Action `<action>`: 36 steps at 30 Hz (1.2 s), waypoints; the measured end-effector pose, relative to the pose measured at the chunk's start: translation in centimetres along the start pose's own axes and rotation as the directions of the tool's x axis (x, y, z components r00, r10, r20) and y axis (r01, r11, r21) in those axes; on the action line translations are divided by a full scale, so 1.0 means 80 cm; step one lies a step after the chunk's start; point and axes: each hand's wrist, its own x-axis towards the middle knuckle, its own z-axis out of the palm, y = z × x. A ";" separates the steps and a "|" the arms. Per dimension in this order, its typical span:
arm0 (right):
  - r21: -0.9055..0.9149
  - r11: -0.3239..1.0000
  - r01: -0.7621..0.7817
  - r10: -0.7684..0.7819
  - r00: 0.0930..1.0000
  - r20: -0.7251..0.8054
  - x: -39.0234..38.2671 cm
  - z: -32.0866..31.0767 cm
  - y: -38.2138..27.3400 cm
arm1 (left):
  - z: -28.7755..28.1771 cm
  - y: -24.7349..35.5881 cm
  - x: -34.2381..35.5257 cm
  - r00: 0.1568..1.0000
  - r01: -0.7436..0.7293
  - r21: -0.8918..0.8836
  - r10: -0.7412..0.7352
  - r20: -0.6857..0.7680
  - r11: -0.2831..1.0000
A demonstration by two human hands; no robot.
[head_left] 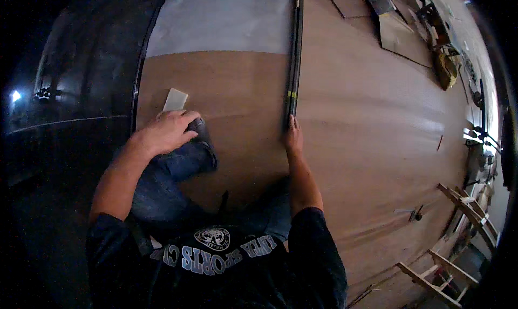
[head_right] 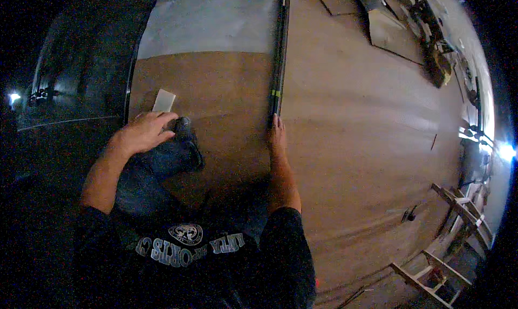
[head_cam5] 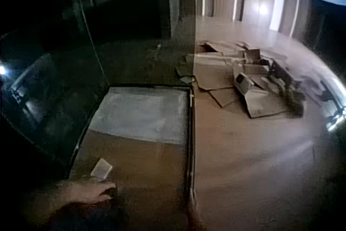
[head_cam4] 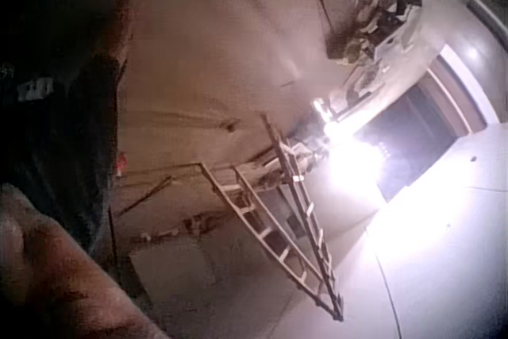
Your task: The person uses a table saw to cut a flooring plank, hammers a block against the plank to seat it, and uses a tape measure and pencil to mark another section for fitting.
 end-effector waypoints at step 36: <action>-0.192 0.981 0.006 -0.020 0.997 -0.070 0.007 0.022 -0.006 | -0.004 0.001 -0.003 1.000 -0.020 -0.002 0.020 -0.020 1.000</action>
